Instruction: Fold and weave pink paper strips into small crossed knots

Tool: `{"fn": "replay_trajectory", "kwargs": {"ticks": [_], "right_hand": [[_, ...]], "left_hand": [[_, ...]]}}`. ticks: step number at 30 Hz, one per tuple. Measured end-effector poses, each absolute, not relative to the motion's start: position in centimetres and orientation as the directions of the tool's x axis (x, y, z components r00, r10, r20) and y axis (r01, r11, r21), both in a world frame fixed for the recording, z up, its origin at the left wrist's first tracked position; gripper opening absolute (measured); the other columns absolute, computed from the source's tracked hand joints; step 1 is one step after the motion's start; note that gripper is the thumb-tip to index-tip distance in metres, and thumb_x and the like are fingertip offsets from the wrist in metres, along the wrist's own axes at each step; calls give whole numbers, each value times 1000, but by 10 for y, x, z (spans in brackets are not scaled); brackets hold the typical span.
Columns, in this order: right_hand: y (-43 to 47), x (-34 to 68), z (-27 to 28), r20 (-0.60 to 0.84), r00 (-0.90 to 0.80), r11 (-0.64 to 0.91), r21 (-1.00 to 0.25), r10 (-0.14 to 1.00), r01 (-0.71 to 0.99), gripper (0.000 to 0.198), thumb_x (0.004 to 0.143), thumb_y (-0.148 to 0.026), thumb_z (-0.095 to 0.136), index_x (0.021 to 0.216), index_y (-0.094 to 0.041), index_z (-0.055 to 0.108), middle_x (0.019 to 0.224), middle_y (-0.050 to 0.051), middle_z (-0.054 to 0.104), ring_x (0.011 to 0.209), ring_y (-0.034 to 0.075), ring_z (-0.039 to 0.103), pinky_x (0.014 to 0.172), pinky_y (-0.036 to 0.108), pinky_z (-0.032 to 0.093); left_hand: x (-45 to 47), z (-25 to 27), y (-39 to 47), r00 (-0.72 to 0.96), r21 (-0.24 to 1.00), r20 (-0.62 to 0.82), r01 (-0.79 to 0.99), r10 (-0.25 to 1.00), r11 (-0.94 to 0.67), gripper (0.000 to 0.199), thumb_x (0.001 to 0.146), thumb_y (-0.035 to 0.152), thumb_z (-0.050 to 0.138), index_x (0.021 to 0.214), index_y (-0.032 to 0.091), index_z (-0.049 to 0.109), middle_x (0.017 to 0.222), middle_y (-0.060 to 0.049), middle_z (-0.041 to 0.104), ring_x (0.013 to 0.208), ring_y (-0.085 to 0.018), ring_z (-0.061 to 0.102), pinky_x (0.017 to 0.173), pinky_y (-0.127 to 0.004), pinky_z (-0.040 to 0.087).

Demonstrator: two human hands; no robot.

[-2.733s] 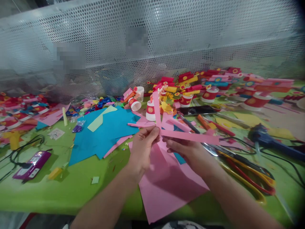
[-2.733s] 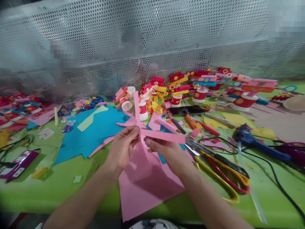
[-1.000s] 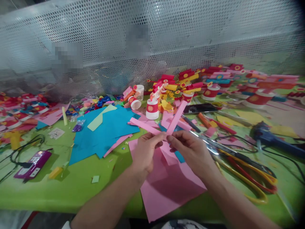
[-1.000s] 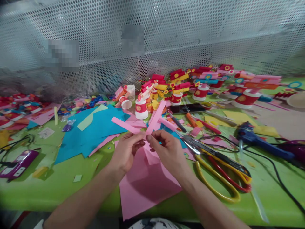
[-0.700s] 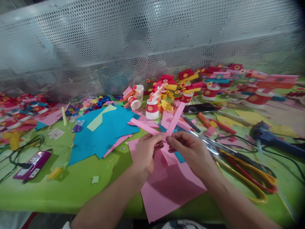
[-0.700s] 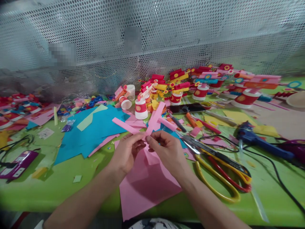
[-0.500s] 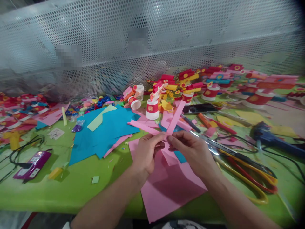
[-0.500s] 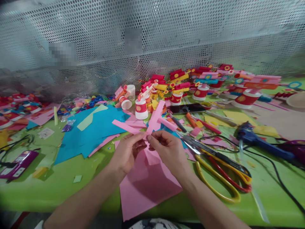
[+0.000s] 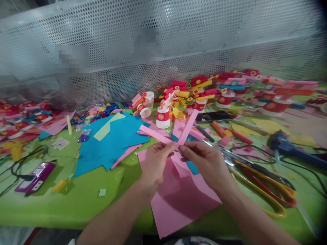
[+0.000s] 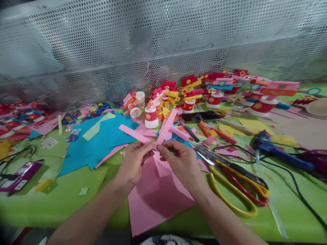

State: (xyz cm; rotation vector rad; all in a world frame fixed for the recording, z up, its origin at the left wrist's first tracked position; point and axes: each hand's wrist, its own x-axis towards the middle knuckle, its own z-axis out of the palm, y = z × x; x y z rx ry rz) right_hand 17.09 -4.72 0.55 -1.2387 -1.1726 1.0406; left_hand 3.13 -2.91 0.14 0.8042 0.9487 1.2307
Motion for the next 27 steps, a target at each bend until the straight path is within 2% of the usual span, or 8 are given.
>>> {"fn": "replay_trajectory", "kwargs": {"ticks": [6,9,12,20,24,27], "right_hand": [[-48,171,4,122,107,119,-992,987,38,27,77,-45,81,89,-21,77,86,4,73,75,18,64,63,29,60],[-47,171,4,163,109,159,-986,981,44,24,77,-44,82,84,-22,76,82,2,71,70,15,61,58,26,58],[-47,171,4,185,114,180,-982,976,50,24,76,-44,82,79,-22,73,78,1,69,66,15,60,55,26,57],[-47,173,1,204,66,203,-979,977,29,17,80,-39,80,83,-23,74,77,0,68,66,14,60,60,26,58],[-49,174,5,198,35,196,-979,980,48,18,82,-37,75,95,-25,76,85,2,71,70,16,64,62,30,60],[-49,175,8,208,29,206,-977,978,58,15,83,-34,72,96,-26,77,88,2,72,71,17,65,63,30,60]], "left_hand": [[31,6,-28,111,841,-282,-449,953,301,18,68,32,83,71,16,76,67,-2,67,65,-11,60,68,-25,43],[30,9,-29,132,816,-296,-479,946,322,17,65,29,84,73,16,77,68,-2,69,63,-11,61,64,-23,42],[29,9,-29,148,805,-291,-496,945,325,18,64,30,84,72,16,77,68,-3,70,63,-11,63,65,-23,43],[28,10,-29,159,785,-325,-504,932,360,20,65,30,85,75,14,76,71,-3,71,64,-11,66,64,-23,46],[29,8,-28,147,771,-339,-522,929,364,18,64,27,84,72,15,75,66,-3,70,62,-12,65,66,-25,47],[29,10,-28,131,767,-341,-533,931,356,16,62,25,84,72,15,75,69,-3,70,63,-12,64,68,-26,47]]}}
